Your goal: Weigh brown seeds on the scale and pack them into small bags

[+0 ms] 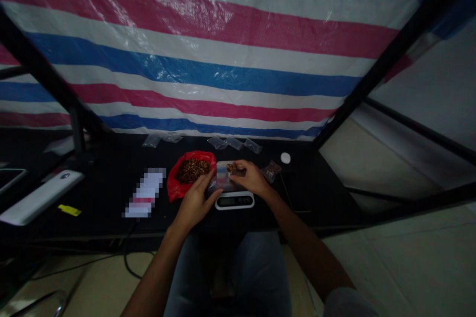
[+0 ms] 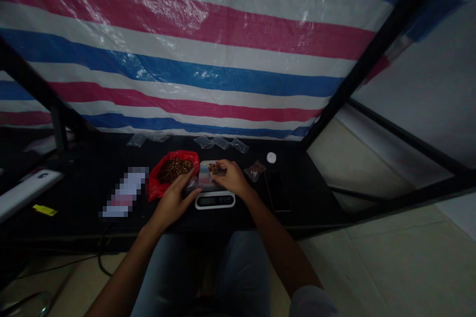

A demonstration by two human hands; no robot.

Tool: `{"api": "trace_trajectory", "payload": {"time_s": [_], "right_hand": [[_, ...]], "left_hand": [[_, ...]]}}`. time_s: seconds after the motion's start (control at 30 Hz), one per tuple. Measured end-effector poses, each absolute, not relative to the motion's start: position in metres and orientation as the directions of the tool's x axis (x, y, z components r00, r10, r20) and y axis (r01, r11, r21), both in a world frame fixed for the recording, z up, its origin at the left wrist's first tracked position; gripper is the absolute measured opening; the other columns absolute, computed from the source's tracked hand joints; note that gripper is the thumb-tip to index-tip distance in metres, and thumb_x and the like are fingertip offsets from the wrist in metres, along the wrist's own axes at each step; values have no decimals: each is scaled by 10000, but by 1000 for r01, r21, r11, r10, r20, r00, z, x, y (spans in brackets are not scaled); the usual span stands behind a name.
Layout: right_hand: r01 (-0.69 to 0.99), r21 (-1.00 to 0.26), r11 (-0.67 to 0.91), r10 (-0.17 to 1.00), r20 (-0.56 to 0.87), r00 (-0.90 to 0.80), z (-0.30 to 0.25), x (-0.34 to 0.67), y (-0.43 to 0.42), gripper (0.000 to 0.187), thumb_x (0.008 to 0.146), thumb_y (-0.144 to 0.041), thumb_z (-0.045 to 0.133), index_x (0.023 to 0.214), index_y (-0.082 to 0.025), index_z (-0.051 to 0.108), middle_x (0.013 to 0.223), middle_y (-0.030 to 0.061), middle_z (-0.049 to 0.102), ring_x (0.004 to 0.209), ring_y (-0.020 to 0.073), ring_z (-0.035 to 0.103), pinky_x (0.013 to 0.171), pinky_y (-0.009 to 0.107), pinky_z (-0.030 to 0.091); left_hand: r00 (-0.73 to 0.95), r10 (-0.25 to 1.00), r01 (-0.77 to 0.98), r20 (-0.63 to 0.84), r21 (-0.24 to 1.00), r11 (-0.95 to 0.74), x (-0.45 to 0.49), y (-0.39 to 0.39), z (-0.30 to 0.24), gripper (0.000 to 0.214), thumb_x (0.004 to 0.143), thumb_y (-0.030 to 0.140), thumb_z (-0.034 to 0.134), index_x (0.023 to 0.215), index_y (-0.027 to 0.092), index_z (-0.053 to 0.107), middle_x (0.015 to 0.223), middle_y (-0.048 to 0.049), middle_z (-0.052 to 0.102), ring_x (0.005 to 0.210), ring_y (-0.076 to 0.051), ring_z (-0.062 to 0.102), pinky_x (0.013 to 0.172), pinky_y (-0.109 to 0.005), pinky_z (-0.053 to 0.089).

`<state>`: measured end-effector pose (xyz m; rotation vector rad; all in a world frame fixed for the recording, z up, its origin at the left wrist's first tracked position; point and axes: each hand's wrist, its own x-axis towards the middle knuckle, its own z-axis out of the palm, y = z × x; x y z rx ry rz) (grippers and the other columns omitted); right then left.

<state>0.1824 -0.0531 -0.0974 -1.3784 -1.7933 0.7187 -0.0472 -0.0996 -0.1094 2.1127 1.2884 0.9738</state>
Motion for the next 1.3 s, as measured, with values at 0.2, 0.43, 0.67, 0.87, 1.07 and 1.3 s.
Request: {"api": "trace_trajectory", "payload": {"time_s": [0.2, 0.43, 0.67, 0.87, 1.07, 1.3], "right_hand": [[637, -708, 304, 953, 226, -203, -86, 186, -51, 353, 748, -194, 823, 1088, -188, 727, 1086, 90, 769, 1006, 244, 701, 938, 417, 536], [681, -564, 467, 884, 295, -363, -62, 195, -54, 343, 772, -178, 809, 1104, -201, 727, 1100, 58, 764, 1043, 239, 657, 954, 384, 483], [712, -337, 616, 785, 194, -588, -11, 191, -57, 300, 820, -166, 755, 1120, -167, 734, 1104, 99, 705, 1062, 264, 614, 932, 382, 463], [624, -343, 702, 691, 118, -713, 17, 182, -55, 260, 850, -79, 682, 1098, -142, 733, 1113, 107, 642, 1030, 220, 628, 908, 333, 491], [560, -258, 787, 601, 120, -790, 39, 173, -56, 266, 855, -33, 679, 1098, -133, 722, 1143, 125, 695, 1103, 248, 622, 998, 406, 468], [525, -219, 822, 560, 146, -816, 57, 169, -60, 372, 825, 4, 664, 1151, -170, 704, 1146, 100, 719, 1111, 252, 622, 1009, 428, 464]], "left_hand": [[236, 910, 562, 342, 716, -415, -38, -83, -109, 756, 912, 444, 675, 1558, 197, 369, 1502, -161, 546, 1377, -298, 547, 1168, -479, 428], [224, 896, 468, 383, 764, -444, -24, -75, -110, 775, 873, 443, 722, 1529, 176, 406, 1468, -175, 574, 1330, -291, 587, 1144, -463, 456], [144, 904, 406, 402, 809, -425, -13, -78, -102, 755, 833, 422, 762, 1481, 162, 475, 1291, -159, 685, 1180, -289, 670, 1063, -464, 513], [115, 892, 347, 437, 824, -448, -8, -79, -99, 747, 823, 397, 770, 1475, 182, 477, 1292, -145, 685, 1197, -290, 663, 1080, -477, 503], [93, 877, 324, 471, 819, -474, -11, -81, -89, 753, 805, 403, 786, 1456, 169, 488, 1277, -148, 692, 1171, -296, 680, 1063, -485, 523], [83, 871, 335, 485, 809, -483, -14, -85, -80, 765, 810, 411, 780, 1463, 153, 475, 1334, -170, 662, 1219, -311, 656, 1082, -503, 511]]}}
